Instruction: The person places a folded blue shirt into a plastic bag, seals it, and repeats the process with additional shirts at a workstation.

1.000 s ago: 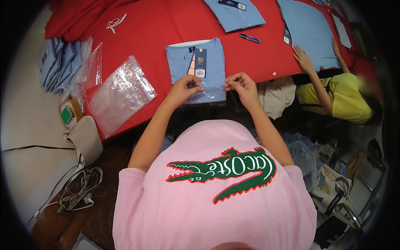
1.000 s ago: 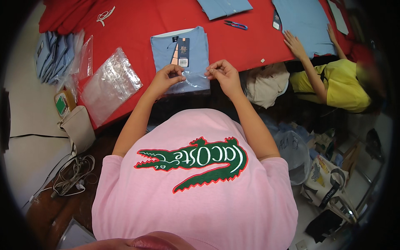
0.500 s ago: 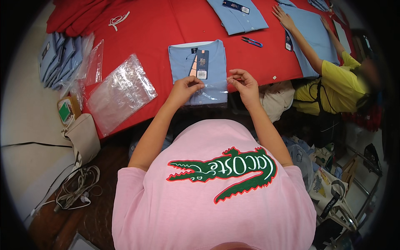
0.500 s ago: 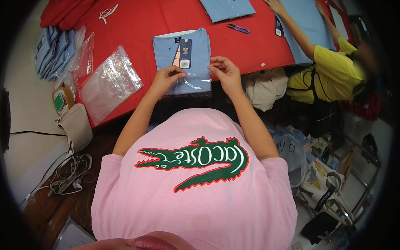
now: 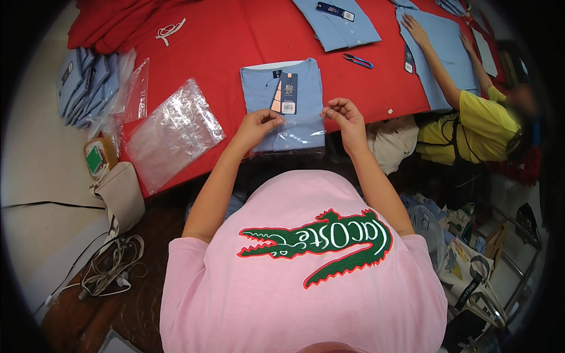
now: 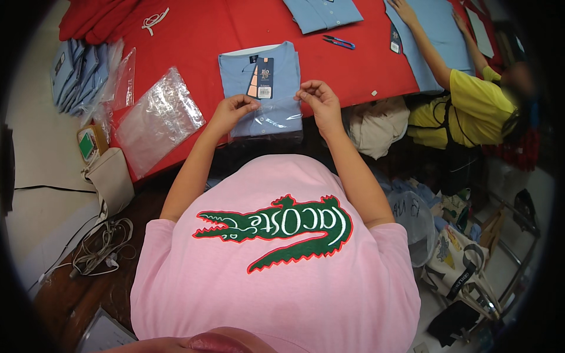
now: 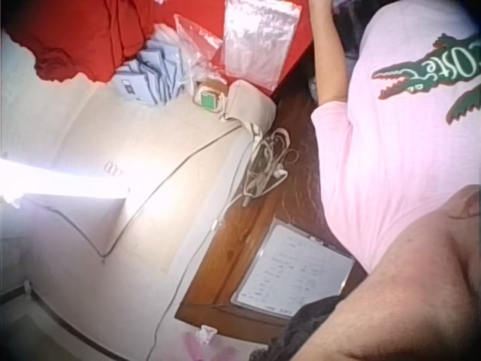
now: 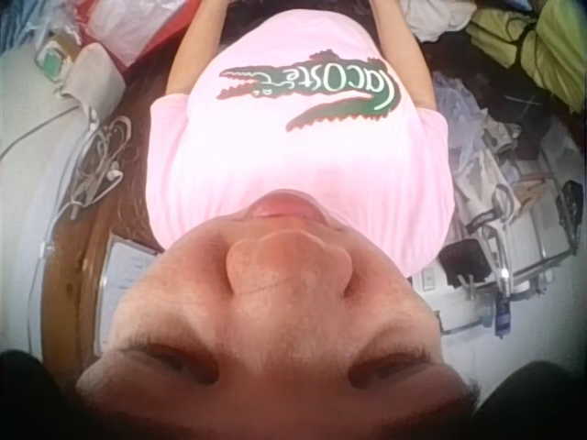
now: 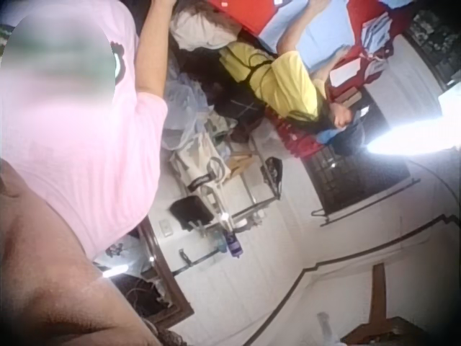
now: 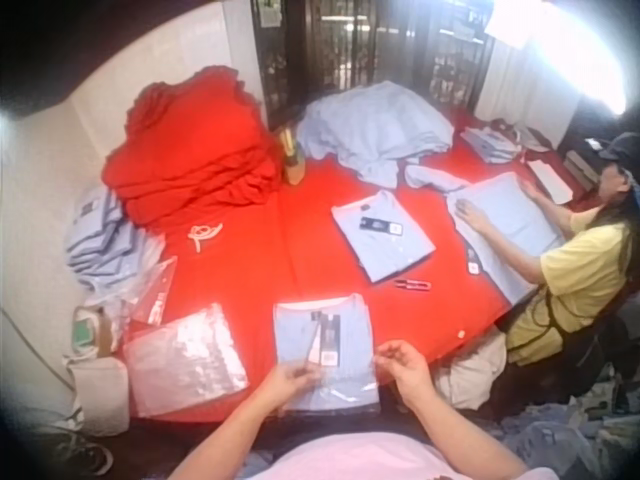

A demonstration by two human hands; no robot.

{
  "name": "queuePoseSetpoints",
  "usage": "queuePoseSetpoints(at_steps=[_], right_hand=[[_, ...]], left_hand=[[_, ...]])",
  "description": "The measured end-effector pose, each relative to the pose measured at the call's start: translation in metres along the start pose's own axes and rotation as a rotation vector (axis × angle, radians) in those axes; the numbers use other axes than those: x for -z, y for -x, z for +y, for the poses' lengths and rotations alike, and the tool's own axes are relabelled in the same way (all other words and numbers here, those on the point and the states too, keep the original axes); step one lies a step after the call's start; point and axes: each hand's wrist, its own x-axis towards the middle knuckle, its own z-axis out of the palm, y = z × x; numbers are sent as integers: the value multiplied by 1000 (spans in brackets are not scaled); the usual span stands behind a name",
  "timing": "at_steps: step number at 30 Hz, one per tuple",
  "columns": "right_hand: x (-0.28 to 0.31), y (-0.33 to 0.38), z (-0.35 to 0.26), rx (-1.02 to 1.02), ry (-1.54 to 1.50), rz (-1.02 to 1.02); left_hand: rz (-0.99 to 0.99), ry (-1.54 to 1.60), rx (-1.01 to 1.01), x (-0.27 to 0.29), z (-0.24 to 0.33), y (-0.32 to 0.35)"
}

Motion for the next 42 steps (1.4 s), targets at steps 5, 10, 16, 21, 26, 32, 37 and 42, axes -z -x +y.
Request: queuePoseSetpoints(at_steps=[5,10,16,21,26,32,37,42], right_hand=[[-5,-3,19,63,-24,61],[-12,-19,19,188,84,195],[-3,-44,-19,-329,107,-40],[-5,-48,-25,-314,195,-159],[-7,-49,-35,-288,238,-223],[-3,-45,-22,-81,-9,-118],[-3,-53,-36,-65,417,-44],[-35,-94,-35,-174,831,-398]], left_hand=[[165,214,-95,-18,6,-1],[317,-224,-196,-20,39,2],[333,-434,-392,-1,30,-3],[315,-334,-406,-6,26,-1],[279,-360,-394,-6,23,-1],[270,-151,-236,-1,22,0],[227,-236,-232,12,23,-1],[158,-273,-345,14,34,-8]])
